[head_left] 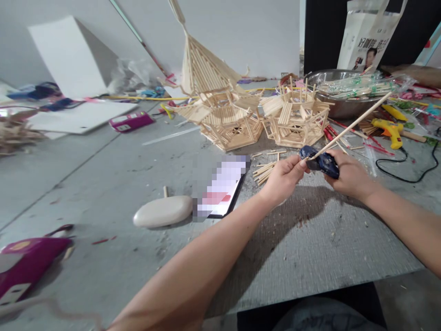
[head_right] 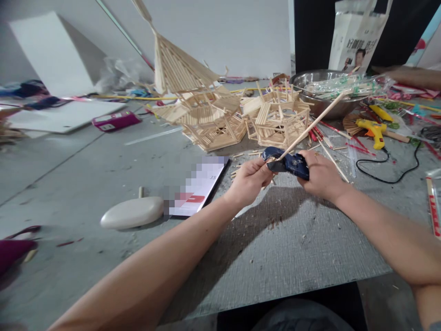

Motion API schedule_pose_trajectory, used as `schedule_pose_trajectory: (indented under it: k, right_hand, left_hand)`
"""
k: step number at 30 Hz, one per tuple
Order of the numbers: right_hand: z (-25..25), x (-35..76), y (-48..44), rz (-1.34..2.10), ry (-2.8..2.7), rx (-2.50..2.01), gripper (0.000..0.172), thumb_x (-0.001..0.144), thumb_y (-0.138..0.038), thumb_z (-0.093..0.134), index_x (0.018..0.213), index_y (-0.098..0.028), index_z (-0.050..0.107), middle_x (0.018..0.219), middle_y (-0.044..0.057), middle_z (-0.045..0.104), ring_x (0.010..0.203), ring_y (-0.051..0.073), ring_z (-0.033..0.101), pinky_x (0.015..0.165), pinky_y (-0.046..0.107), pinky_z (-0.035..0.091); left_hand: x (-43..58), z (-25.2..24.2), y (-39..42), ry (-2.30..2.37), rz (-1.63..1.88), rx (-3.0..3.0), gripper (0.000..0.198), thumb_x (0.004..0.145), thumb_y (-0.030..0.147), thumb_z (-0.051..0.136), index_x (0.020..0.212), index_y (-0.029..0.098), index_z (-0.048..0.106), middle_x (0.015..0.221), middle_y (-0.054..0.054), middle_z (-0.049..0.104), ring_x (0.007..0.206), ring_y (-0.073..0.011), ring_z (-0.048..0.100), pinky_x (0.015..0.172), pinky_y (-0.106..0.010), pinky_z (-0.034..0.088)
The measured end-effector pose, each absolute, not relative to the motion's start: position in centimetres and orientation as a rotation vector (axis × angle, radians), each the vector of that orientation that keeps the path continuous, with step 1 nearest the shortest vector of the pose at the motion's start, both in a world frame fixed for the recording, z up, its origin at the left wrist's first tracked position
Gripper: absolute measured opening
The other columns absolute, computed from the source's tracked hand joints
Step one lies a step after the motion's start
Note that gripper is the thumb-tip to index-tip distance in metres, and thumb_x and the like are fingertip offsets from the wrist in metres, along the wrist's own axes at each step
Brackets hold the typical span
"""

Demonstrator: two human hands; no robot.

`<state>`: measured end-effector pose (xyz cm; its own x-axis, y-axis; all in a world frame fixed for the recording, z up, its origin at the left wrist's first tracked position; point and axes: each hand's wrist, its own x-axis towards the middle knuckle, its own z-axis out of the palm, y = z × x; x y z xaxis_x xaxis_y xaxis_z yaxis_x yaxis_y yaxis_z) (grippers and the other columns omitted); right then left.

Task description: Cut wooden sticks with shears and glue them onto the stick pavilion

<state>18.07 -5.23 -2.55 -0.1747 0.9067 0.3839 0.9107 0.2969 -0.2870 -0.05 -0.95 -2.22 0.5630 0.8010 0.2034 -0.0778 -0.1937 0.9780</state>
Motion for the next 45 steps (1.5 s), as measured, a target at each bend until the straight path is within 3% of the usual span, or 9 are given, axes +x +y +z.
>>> schedule_pose_trajectory:
  k: [10, 15, 20, 23, 25, 27, 31, 33, 45]
  right_hand:
    - [-2.1, 17.6, -5.5, 0.022, -2.081, -1.756, 0.045, 0.072, -0.029, 0.046, 0.113, -0.014, 0.045, 0.106, 0.013, 0.061, 0.1, 0.026, 0.056, 0.083, 0.036, 0.043]
    - [-1.8, 17.2, -5.7, 0.043, -2.083, -1.833, 0.043, 0.072, -0.029, 0.046, 0.112, -0.014, 0.047, 0.1, 0.012, 0.064, 0.094, 0.025, 0.059, 0.077, 0.034, 0.044]
    - [-1.8, 17.4, -5.6, 0.006, -2.031, -1.87, 0.041, 0.073, -0.032, 0.047, 0.111, -0.016, 0.048, 0.095, 0.01, 0.066, 0.086, 0.025, 0.061, 0.071, 0.033, 0.044]
    - [-1.8, 17.5, -5.5, -0.042, -2.018, -1.896, 0.039, 0.073, -0.033, 0.047, 0.109, -0.017, 0.05, 0.092, 0.01, 0.066, 0.083, 0.025, 0.062, 0.068, 0.033, 0.044]
    - [-1.9, 17.6, -5.4, -0.08, -2.033, -1.908, 0.038, 0.073, -0.033, 0.047, 0.107, -0.017, 0.051, 0.091, 0.009, 0.067, 0.082, 0.024, 0.062, 0.066, 0.032, 0.044]
    - [-1.8, 17.5, -5.4, -0.108, -2.058, -1.925, 0.037, 0.073, -0.032, 0.047, 0.107, -0.017, 0.051, 0.091, 0.008, 0.067, 0.08, 0.023, 0.062, 0.065, 0.032, 0.043]
    - [-1.5, 17.2, -5.6, -0.093, -2.117, -1.968, 0.039, 0.073, -0.031, 0.046, 0.109, -0.016, 0.051, 0.093, 0.009, 0.066, 0.081, 0.024, 0.062, 0.065, 0.033, 0.043]
    - [-1.3, 16.9, -5.8, -0.076, -2.13, -1.98, 0.041, 0.072, -0.031, 0.047, 0.109, -0.015, 0.051, 0.095, 0.01, 0.065, 0.081, 0.025, 0.062, 0.064, 0.033, 0.042]
    - [-0.9, 17.3, -5.4, 0.143, -2.205, -2.056, 0.026, 0.074, -0.039, 0.045, 0.086, -0.019, 0.056, 0.071, 0.008, 0.063, 0.065, 0.022, 0.058, 0.054, 0.029, 0.035]
  left_hand:
    - [0.1, -2.1, -1.0, 0.644, 0.935, 1.522, 0.038, 0.076, 0.051, 0.051, 0.063, 0.015, 0.051, 0.041, 0.008, 0.03, 0.037, -0.0044, 0.024, 0.038, -0.022, 0.016]
    - [0.2, -2.3, -1.3, 0.697, 1.005, 1.551, 0.039, 0.079, 0.048, 0.048, 0.057, 0.016, 0.046, 0.045, 0.005, 0.043, 0.038, -0.0037, 0.03, 0.038, -0.02, 0.022]
    - [0.4, -3.2, -0.9, 0.854, 1.094, 1.514, 0.026, 0.085, 0.039, 0.039, 0.085, 0.018, 0.054, 0.061, 0.001, 0.059, 0.038, -0.0051, 0.038, 0.038, -0.02, 0.03]
    - [0.1, -3.8, 0.0, 0.993, 1.169, 1.724, 0.025, 0.081, 0.021, 0.042, 0.103, 0.019, 0.054, 0.088, -0.005, 0.065, 0.067, -0.0114, 0.057, 0.06, -0.026, 0.046]
    - [-0.2, -3.9, 0.5, 1.065, 1.24, 1.989, 0.035, 0.071, 0.01, 0.047, 0.103, 0.02, 0.057, 0.109, -0.007, 0.06, 0.102, -0.0186, 0.052, 0.086, -0.035, 0.042]
    - [-0.4, -3.9, 0.5, 1.066, 1.263, 2.164, 0.04, 0.065, 0.006, 0.048, 0.102, 0.019, 0.058, 0.117, -0.007, 0.056, 0.115, -0.022, 0.043, 0.096, -0.04, 0.034]
    - [-0.2, -3.5, -0.3, 0.962, 1.075, 2.166, 0.019, 0.075, 0.015, 0.047, 0.09, 0.014, 0.058, 0.083, -0.006, 0.064, 0.078, -0.0161, 0.058, 0.073, -0.03, 0.045]
    - [0.0, -3.4, -0.7, 0.944, 0.999, 2.134, 0.017, 0.081, 0.024, 0.042, 0.081, 0.015, 0.056, 0.066, -0.002, 0.06, 0.06, -0.0122, 0.053, 0.059, -0.024, 0.042]
    - [-0.3, -2.6, -0.1, 1.08, 0.869, 2.158, 0.03, 0.085, 0.033, 0.034, 0.072, 0.015, 0.054, 0.067, -0.003, 0.06, 0.063, -0.014, 0.053, 0.059, -0.023, 0.037]
